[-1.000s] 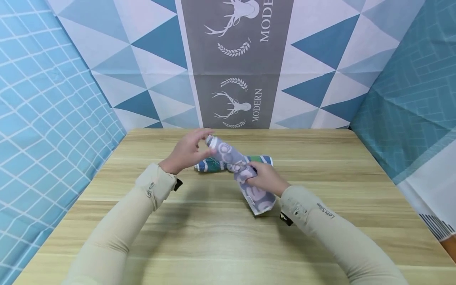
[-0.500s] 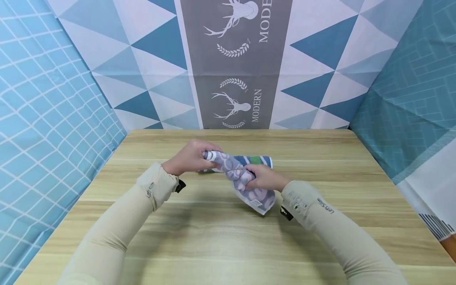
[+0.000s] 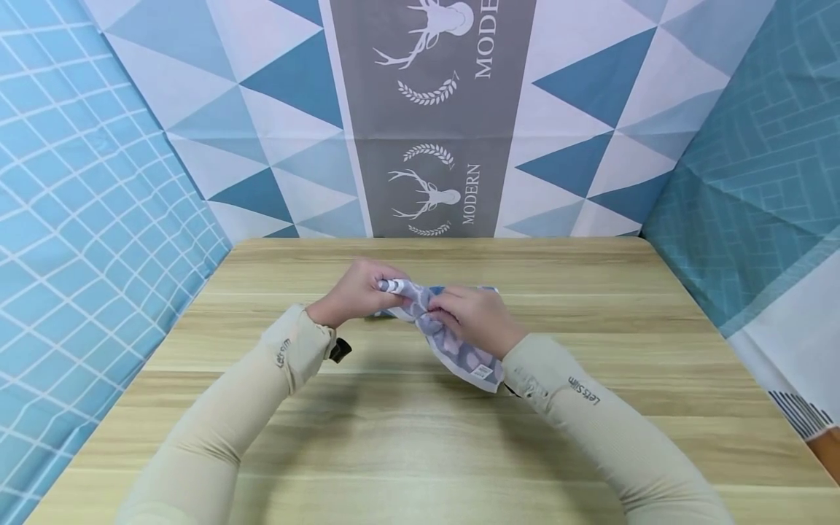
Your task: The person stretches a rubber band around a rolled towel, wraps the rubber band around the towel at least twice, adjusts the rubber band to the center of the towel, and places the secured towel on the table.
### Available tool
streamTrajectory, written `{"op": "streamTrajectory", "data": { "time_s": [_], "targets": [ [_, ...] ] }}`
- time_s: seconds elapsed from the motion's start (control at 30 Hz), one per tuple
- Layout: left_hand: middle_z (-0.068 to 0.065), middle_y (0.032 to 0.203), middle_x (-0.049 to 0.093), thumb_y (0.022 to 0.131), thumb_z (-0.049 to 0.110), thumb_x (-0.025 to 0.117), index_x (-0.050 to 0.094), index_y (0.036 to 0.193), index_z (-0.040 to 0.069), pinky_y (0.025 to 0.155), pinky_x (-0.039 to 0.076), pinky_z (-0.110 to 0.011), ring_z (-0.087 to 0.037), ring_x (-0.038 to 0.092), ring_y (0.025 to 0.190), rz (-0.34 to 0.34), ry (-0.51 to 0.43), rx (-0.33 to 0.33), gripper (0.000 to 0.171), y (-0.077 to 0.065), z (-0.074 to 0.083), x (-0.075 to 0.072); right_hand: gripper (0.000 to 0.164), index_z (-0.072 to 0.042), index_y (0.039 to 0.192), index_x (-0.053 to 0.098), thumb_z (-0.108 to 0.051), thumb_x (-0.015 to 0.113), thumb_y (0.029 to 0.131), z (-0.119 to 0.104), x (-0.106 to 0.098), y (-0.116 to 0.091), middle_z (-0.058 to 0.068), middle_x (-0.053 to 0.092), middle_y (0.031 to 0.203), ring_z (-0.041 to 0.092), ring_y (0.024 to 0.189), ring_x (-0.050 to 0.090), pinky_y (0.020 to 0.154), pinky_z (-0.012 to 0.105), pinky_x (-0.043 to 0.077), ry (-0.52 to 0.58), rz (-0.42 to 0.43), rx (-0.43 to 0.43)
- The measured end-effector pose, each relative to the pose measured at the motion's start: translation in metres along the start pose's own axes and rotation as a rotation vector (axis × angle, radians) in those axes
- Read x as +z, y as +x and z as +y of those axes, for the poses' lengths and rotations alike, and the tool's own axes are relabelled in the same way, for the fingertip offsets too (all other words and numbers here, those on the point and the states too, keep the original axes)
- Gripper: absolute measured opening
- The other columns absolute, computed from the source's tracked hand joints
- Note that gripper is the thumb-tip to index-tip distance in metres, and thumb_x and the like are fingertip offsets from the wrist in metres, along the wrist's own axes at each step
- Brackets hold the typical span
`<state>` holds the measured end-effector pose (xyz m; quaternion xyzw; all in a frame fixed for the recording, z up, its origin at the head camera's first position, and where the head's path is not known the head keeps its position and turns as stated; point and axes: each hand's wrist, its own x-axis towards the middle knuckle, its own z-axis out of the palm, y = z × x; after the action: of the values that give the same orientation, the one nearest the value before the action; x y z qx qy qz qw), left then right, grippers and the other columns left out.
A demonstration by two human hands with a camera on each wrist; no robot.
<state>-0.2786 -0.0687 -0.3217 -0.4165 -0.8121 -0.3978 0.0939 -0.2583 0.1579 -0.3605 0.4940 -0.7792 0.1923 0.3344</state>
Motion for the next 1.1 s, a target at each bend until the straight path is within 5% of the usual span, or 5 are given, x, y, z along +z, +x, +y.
{"op": "streamTrajectory", "data": {
  "time_s": [0.27,0.43,0.77,1.0,1.1],
  "targets": [
    [-0.011,0.077,0.071,0.074,-0.003,0.068,0.073,0.086,-0.005,0.052,0.045,-0.021,-0.005,0.053,0.057,0.035,0.002,0.045,0.013,-0.002,0.002,0.003,0.019,-0.005,0.075,0.064,-0.001,0.08,0.068,-0.004,0.005,0.005,0.003,0.055,0.072,0.017,0.064,0.052,0.06,0.032,0.047,0.066,-0.003,-0.063],
    [-0.009,0.078,0.071,0.076,0.0,0.067,0.074,0.088,-0.003,0.051,0.046,-0.02,-0.005,0.054,0.056,0.077,0.072,0.048,0.013,0.0,-0.001,0.003,0.018,-0.007,0.077,0.066,-0.004,0.082,0.068,-0.015,0.007,0.004,0.003,0.052,0.078,0.019,0.071,0.048,0.067,0.035,0.043,0.027,-0.134,-0.11],
    [-0.018,0.083,0.071,0.078,-0.001,0.069,0.072,0.093,-0.008,0.054,0.05,-0.024,-0.015,0.062,0.061,0.119,-0.035,-0.17,0.017,-0.009,-0.016,-0.019,0.017,-0.01,0.072,0.06,-0.008,0.076,0.067,-0.003,-0.014,-0.01,0.002,0.048,0.073,0.02,0.066,0.044,0.058,0.035,0.036,-0.018,-0.029,-0.045],
    [-0.016,0.074,0.07,0.079,0.002,0.071,0.072,0.084,-0.009,0.051,0.044,-0.02,-0.009,0.056,0.056,0.234,-0.013,-0.283,0.012,-0.013,-0.032,-0.03,0.027,-0.012,0.074,0.058,0.003,0.079,0.066,-0.001,-0.03,-0.017,-0.001,0.047,0.075,0.018,0.072,0.045,0.065,0.036,0.038,-0.002,-0.169,0.018],
    [-0.013,0.071,0.068,0.08,0.002,0.07,0.072,0.086,-0.009,0.048,0.044,-0.02,-0.007,0.054,0.052,0.182,-0.066,-0.355,0.013,-0.013,-0.027,-0.027,0.026,-0.012,0.077,0.057,0.004,0.077,0.07,-0.003,-0.031,-0.016,-0.002,0.048,0.075,0.017,0.071,0.047,0.066,0.037,0.041,-0.004,-0.219,0.057]
  ]
}}
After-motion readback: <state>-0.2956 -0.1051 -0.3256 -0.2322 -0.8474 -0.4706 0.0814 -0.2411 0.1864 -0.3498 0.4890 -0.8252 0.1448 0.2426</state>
